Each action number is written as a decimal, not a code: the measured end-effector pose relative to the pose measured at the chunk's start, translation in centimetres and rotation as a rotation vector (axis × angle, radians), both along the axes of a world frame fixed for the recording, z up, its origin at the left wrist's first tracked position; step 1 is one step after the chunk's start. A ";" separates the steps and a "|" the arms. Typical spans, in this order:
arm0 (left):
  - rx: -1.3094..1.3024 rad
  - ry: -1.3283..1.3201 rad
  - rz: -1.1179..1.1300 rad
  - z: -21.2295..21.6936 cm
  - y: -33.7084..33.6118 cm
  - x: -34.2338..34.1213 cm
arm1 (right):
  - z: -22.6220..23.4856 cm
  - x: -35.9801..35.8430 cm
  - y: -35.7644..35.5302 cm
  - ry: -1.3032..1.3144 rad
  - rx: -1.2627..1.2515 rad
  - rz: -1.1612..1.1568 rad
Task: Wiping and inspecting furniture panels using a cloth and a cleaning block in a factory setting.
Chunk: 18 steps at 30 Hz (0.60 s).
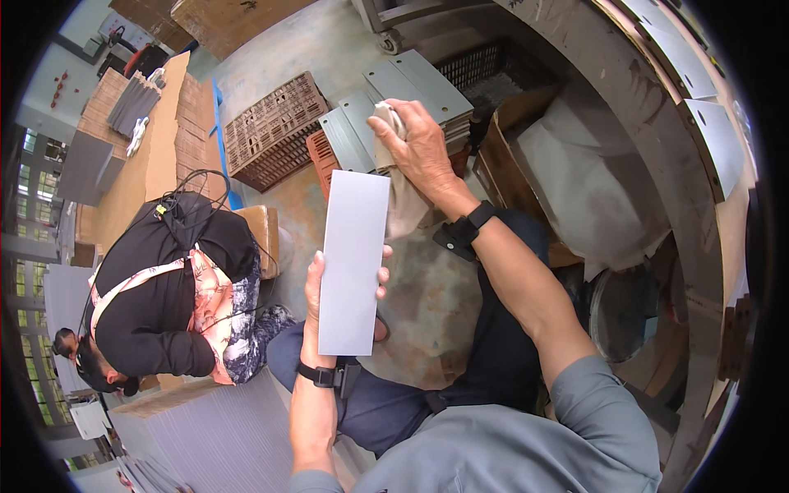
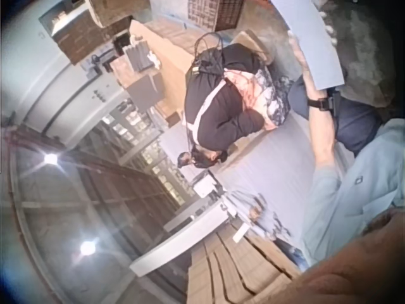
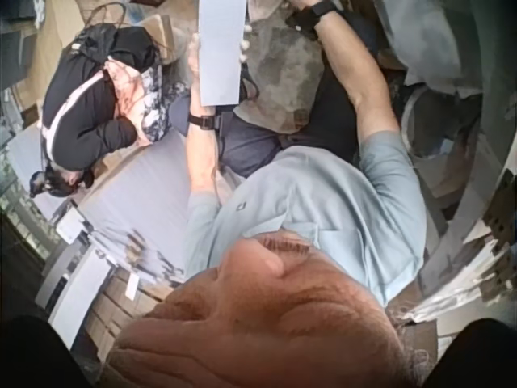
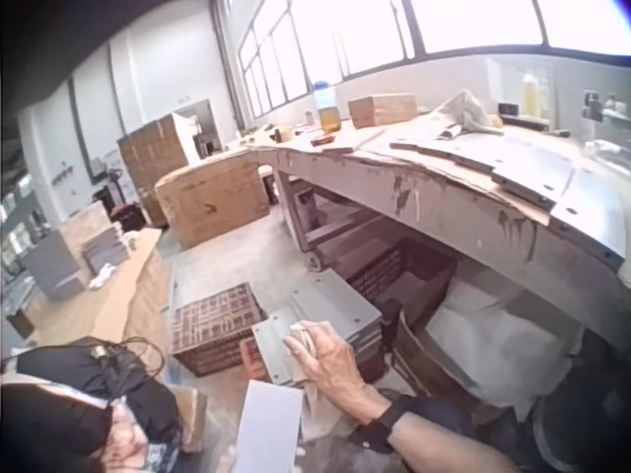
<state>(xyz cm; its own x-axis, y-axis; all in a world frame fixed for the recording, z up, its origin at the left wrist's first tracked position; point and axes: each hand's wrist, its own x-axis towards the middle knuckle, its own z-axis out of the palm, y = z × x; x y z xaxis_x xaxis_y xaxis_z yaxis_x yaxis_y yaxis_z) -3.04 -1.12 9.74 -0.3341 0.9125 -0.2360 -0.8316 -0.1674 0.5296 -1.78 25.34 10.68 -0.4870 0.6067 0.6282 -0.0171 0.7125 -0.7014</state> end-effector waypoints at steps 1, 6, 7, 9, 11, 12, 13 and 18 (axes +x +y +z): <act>0.027 -0.002 0.031 -0.1 -0.2 -0.2 | 0.2 0.1 0.1 0.001 0.000 0.001; -0.119 0.167 0.126 -0.6 0.7 -1.4 | 1.8 1.3 -2.9 0.041 0.011 0.214; -0.137 0.214 0.132 -0.7 0.6 -1.5 | 1.5 1.3 -4.3 0.014 0.069 0.251; -0.124 0.181 0.109 -2.3 -0.8 -2.9 | 1.1 2.1 -7.5 -0.105 0.116 0.385; -0.249 0.084 0.253 -1.6 0.6 -1.8 | -2.4 3.2 -10.7 -0.190 0.333 0.575; -0.287 0.155 0.395 -4.7 -0.8 -3.7 | -2.3 4.2 -13.5 -0.143 0.308 0.745; -0.161 0.116 0.317 -3.6 0.0 -3.2 | -3.8 5.6 -14.7 -0.121 0.354 0.894; 0.007 0.153 0.312 -2.5 -0.2 -2.8 | -3.6 9.7 -18.0 0.040 0.416 1.341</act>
